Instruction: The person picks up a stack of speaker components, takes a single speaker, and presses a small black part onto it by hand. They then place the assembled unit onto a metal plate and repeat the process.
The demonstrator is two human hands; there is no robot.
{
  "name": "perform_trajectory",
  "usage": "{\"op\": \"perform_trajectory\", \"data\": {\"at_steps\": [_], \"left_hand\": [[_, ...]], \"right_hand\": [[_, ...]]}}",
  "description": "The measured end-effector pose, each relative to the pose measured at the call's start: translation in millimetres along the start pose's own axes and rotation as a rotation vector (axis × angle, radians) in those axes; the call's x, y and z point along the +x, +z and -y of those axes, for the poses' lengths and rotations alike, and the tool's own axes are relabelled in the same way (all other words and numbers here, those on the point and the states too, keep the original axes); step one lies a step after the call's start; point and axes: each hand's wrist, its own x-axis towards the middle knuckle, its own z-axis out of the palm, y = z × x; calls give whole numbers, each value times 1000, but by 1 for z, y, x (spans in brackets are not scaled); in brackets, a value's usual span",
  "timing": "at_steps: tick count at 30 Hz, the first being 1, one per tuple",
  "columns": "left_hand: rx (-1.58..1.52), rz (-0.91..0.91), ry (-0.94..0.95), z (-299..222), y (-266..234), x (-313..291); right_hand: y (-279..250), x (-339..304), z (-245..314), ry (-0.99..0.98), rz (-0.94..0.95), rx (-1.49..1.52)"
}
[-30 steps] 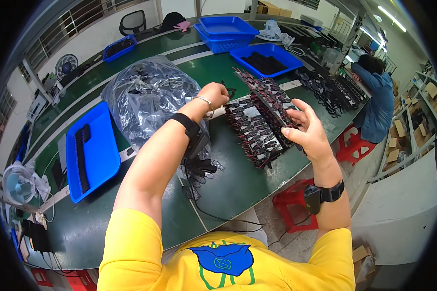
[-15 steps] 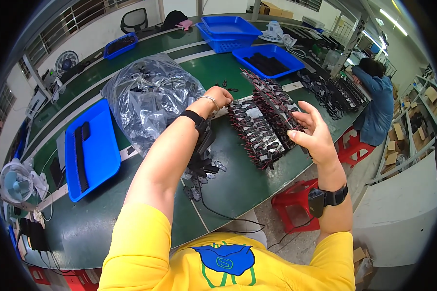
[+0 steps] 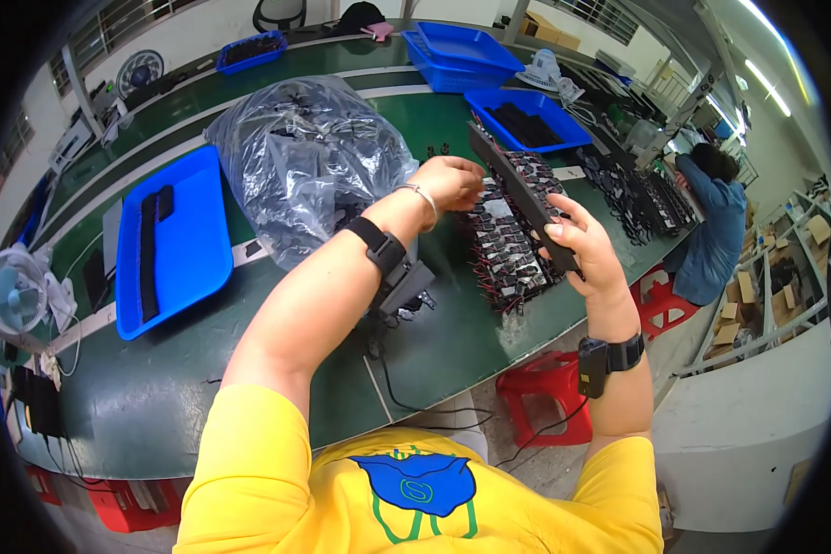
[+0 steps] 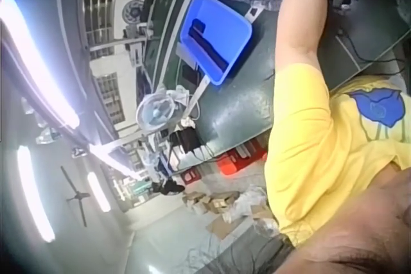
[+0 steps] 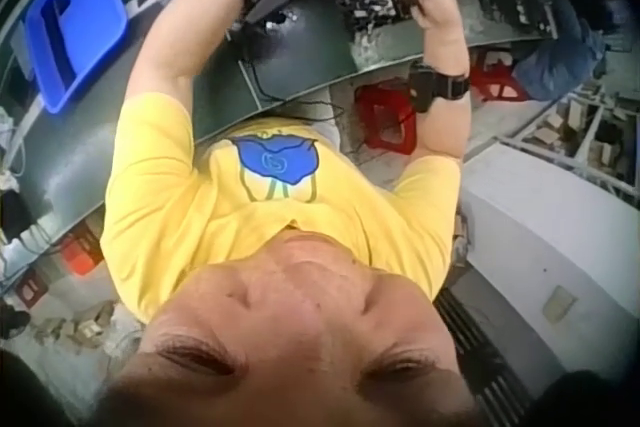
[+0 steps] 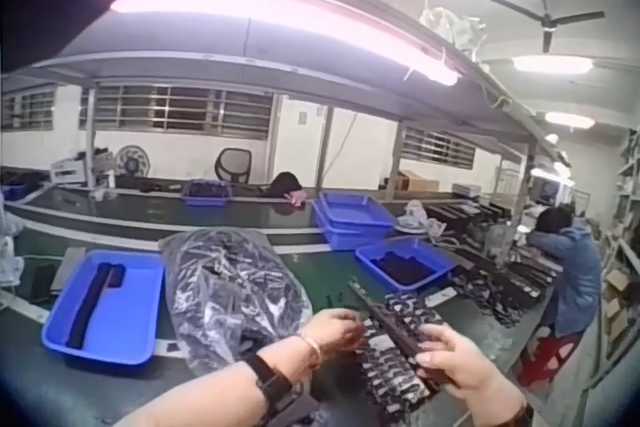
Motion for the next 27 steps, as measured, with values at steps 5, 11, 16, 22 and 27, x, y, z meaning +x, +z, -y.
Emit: {"op": "perform_trajectory", "data": {"at_steps": [5, 11, 16, 22, 27], "left_hand": [[-484, -55, -32, 0, 18, -25], [-527, -25, 59, -1, 32, -28], [-443, -96, 114, 3, 33, -21], [-418, -162, 129, 8, 39, -15], [-466, -127, 118, 10, 40, -13]], "right_hand": [[20, 3, -5, -39, -65, -43], [30, 6, -14, -104, -129, -166], [33, 3, -13, -120, -129, -196], [30, 1, -14, -113, -123, -187], [30, -1, -11, -103, -117, -147]]}}
